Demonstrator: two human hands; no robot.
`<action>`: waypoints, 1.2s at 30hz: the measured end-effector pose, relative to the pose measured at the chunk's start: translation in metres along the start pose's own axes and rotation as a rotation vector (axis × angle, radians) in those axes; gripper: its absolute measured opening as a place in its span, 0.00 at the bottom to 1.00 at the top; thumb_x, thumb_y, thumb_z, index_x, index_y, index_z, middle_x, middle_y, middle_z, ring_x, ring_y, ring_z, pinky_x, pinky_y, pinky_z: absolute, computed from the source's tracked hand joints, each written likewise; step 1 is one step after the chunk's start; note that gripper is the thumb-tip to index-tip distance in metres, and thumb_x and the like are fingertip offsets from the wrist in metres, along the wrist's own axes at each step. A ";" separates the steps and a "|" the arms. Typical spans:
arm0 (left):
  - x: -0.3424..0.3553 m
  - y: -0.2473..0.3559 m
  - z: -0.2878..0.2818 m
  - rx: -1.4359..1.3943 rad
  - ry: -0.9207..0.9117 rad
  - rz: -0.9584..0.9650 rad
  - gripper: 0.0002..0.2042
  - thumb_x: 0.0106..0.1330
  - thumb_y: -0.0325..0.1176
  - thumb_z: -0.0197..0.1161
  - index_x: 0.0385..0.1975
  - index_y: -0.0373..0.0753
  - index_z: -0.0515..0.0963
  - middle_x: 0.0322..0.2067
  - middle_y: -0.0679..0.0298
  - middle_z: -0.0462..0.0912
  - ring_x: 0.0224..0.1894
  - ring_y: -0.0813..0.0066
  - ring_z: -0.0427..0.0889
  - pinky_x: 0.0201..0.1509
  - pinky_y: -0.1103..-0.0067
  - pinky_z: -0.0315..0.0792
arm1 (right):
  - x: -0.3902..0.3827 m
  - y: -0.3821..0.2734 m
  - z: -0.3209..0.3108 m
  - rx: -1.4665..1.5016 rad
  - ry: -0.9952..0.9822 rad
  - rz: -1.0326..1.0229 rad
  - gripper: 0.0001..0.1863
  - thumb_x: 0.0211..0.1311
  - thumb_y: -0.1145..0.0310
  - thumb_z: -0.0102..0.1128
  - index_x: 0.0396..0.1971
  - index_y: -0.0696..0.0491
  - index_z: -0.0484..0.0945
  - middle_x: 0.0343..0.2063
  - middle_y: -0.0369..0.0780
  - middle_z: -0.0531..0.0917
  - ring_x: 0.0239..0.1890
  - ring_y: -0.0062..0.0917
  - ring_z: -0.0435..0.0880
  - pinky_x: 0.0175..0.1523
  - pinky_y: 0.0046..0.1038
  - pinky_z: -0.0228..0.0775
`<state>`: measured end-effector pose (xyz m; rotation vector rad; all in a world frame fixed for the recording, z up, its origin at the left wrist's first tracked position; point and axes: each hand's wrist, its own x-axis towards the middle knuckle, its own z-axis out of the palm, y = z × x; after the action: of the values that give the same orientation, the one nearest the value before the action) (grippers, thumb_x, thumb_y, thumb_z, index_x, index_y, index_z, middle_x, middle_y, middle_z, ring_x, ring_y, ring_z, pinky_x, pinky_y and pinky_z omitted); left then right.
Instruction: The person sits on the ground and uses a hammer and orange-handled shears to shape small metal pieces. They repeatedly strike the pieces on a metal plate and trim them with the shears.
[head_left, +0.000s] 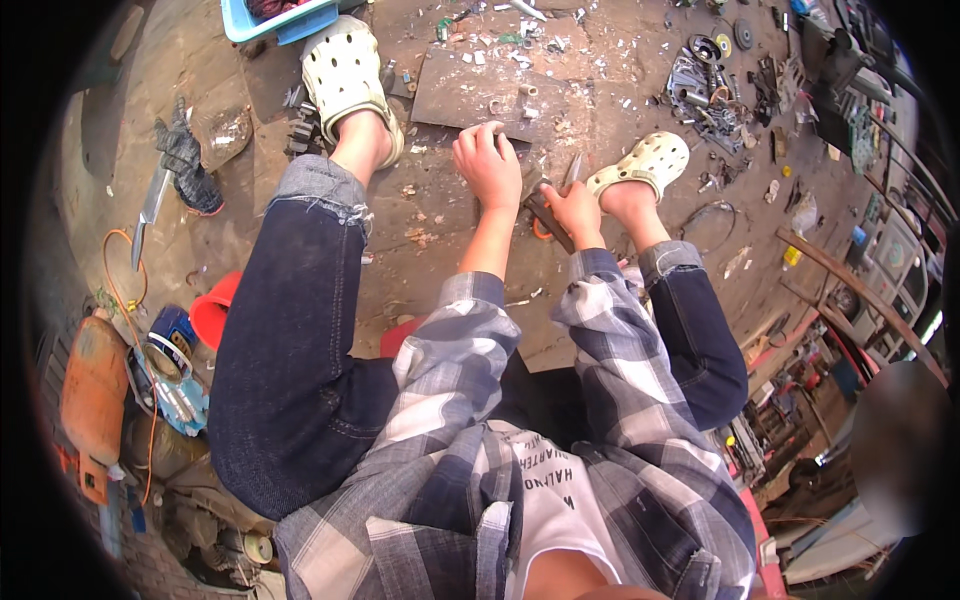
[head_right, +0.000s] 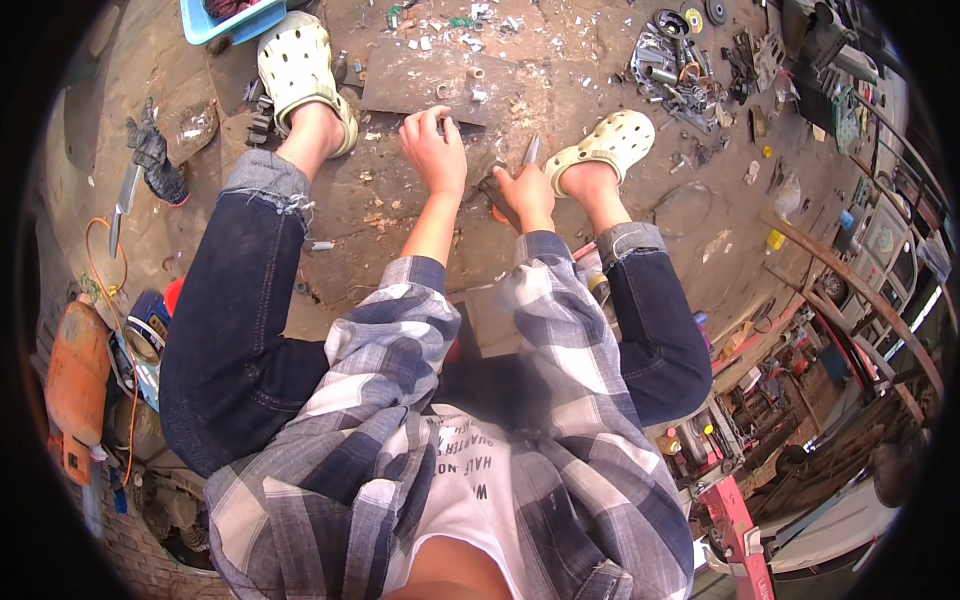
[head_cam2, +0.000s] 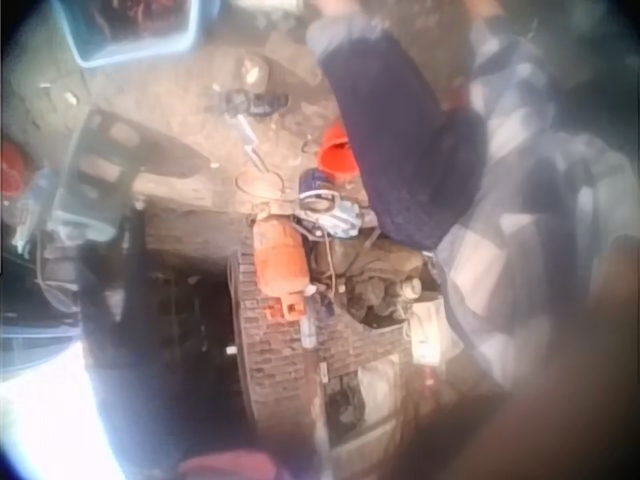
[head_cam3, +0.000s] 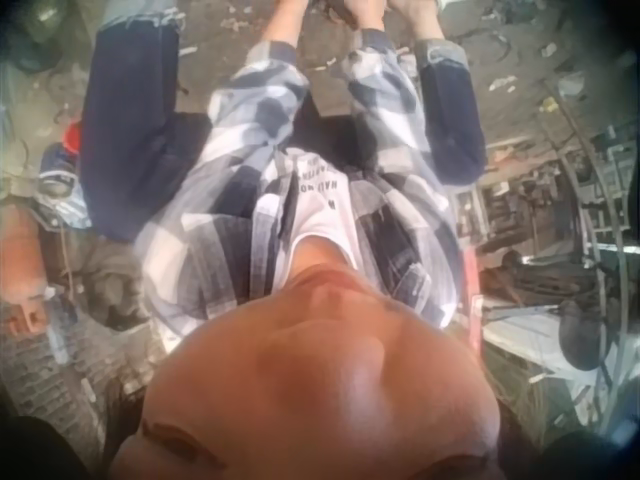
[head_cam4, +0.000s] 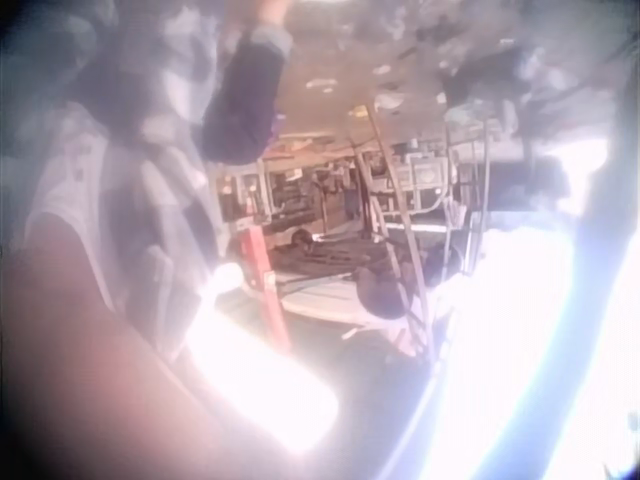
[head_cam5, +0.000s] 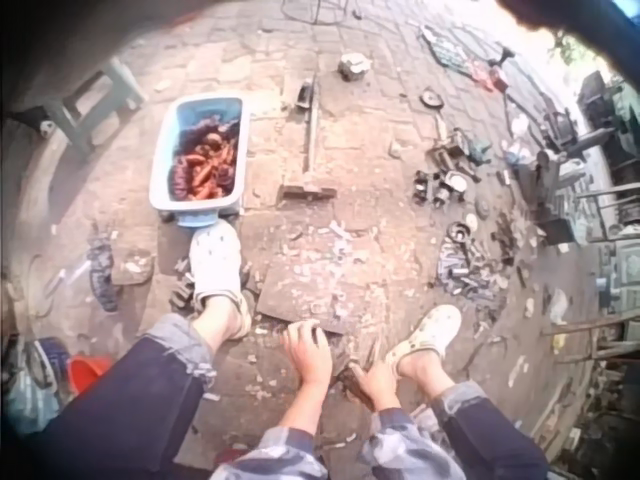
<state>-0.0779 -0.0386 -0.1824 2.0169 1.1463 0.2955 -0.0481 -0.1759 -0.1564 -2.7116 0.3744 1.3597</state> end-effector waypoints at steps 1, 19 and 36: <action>-0.002 0.003 0.002 0.007 -0.022 0.048 0.09 0.54 0.30 0.67 0.35 0.45 0.78 0.37 0.65 0.75 0.45 0.63 0.72 0.51 0.67 0.65 | 0.000 0.011 0.008 -0.013 -0.031 -0.039 0.30 0.51 0.43 0.64 0.33 0.61 0.79 0.35 0.51 0.83 0.41 0.43 0.82 0.49 0.37 0.72; 0.009 0.021 0.025 0.124 -0.047 0.181 0.10 0.50 0.28 0.64 0.33 0.44 0.74 0.35 0.65 0.77 0.44 0.64 0.73 0.51 0.68 0.64 | -0.028 0.036 0.068 2.113 -1.263 0.704 0.20 0.68 0.51 0.52 0.30 0.56 0.73 0.14 0.31 0.71 0.12 0.13 0.67 0.15 0.14 0.59; 0.022 0.009 0.021 0.067 -0.141 0.258 0.14 0.50 0.29 0.68 0.37 0.46 0.76 0.37 0.65 0.75 0.47 0.61 0.71 0.54 0.67 0.64 | -0.075 -0.011 0.017 1.130 0.100 -0.058 0.21 0.69 0.51 0.50 0.23 0.53 0.68 0.10 0.32 0.70 0.09 0.15 0.65 0.14 0.20 0.55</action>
<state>-0.0486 -0.0339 -0.1938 2.2100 0.8199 0.2405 -0.1014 -0.1489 -0.1068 -1.7980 0.7655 0.6395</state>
